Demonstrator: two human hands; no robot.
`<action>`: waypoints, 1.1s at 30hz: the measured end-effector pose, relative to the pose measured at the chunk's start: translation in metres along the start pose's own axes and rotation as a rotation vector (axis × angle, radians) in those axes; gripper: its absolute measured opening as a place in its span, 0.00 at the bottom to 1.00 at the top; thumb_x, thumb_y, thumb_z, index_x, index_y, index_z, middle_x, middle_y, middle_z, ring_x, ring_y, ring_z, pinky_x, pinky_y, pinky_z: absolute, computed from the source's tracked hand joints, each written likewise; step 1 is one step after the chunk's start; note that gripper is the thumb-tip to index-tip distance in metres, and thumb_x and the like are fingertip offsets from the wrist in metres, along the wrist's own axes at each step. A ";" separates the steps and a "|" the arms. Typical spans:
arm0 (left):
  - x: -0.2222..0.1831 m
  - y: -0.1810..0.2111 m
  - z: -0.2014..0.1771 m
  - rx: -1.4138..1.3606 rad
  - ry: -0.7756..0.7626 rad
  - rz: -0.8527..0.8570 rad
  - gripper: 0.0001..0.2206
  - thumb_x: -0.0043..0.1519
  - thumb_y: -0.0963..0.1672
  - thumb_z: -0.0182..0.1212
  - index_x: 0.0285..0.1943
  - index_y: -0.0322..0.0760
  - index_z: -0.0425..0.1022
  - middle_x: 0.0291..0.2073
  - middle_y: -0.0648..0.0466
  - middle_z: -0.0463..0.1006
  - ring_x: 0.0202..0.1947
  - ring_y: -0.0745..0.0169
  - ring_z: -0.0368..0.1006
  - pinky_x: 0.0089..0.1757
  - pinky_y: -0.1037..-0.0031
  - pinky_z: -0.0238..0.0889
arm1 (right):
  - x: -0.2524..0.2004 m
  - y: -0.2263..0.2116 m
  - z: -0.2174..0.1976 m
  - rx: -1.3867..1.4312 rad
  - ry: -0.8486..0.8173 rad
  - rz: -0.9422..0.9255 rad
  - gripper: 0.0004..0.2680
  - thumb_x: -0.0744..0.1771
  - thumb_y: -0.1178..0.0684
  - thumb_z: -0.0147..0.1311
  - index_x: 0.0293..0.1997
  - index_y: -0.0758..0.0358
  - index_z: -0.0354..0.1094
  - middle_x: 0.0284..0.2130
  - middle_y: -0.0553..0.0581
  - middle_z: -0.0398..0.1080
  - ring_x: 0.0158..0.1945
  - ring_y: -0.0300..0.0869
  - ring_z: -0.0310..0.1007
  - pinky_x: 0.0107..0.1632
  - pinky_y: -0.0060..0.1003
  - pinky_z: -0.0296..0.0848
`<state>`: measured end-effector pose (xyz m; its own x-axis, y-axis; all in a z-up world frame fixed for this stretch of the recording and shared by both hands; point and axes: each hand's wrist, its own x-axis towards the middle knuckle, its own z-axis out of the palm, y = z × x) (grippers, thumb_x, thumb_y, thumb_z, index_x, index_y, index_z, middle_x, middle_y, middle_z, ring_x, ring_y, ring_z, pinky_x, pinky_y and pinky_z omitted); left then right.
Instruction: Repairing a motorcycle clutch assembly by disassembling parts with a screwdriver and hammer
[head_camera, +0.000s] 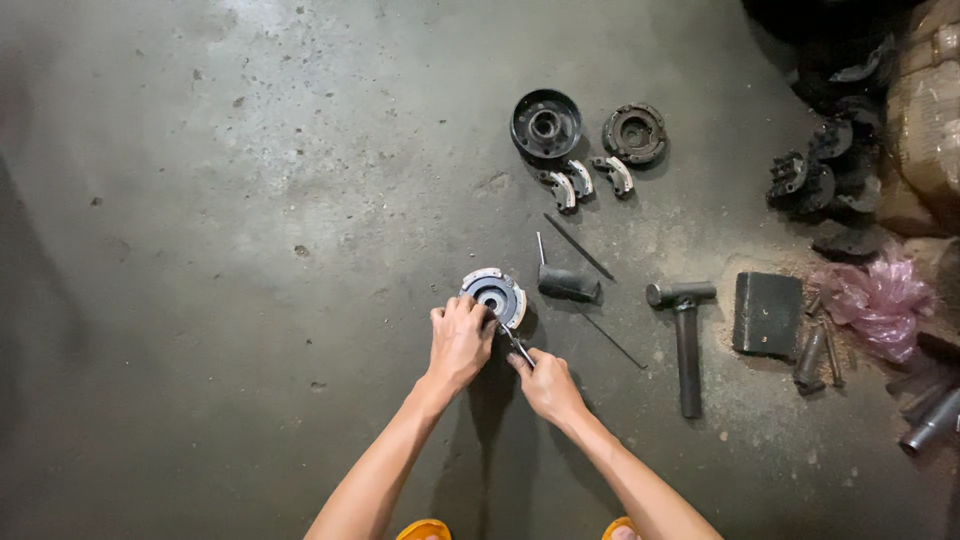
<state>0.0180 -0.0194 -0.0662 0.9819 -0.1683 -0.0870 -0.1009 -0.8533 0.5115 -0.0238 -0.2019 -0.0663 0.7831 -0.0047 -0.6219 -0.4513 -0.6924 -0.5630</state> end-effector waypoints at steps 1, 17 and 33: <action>-0.001 0.002 -0.002 0.018 0.008 0.027 0.06 0.61 0.48 0.63 0.40 0.44 0.77 0.38 0.55 0.72 0.46 0.54 0.70 0.50 0.56 0.63 | 0.000 0.000 0.000 0.001 0.003 0.001 0.14 0.69 0.43 0.53 0.29 0.62 0.71 0.20 0.66 0.72 0.27 0.55 0.74 0.32 0.46 0.70; -0.013 -0.016 0.034 0.055 0.360 0.384 0.12 0.54 0.46 0.71 0.44 0.43 0.77 0.40 0.54 0.75 0.49 0.55 0.70 0.55 0.54 0.59 | -0.022 -0.025 -0.053 -0.456 -0.089 -0.085 0.13 0.69 0.48 0.53 0.48 0.70 0.75 0.34 0.72 0.79 0.42 0.61 0.82 0.43 0.53 0.80; -0.014 -0.044 0.016 0.027 0.435 0.599 0.11 0.68 0.41 0.48 0.50 0.41 0.78 0.48 0.51 0.78 0.50 0.56 0.74 0.56 0.52 0.61 | 0.059 -0.105 -0.086 -0.107 -0.580 0.375 0.12 0.71 0.58 0.44 0.42 0.88 0.64 0.25 0.79 0.76 0.25 0.60 0.81 0.26 0.54 0.81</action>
<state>0.0060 0.0129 -0.1014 0.7314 -0.4031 0.5500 -0.6379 -0.6896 0.3429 0.1067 -0.1914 0.0027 0.2140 0.1083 -0.9708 -0.5786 -0.7867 -0.2153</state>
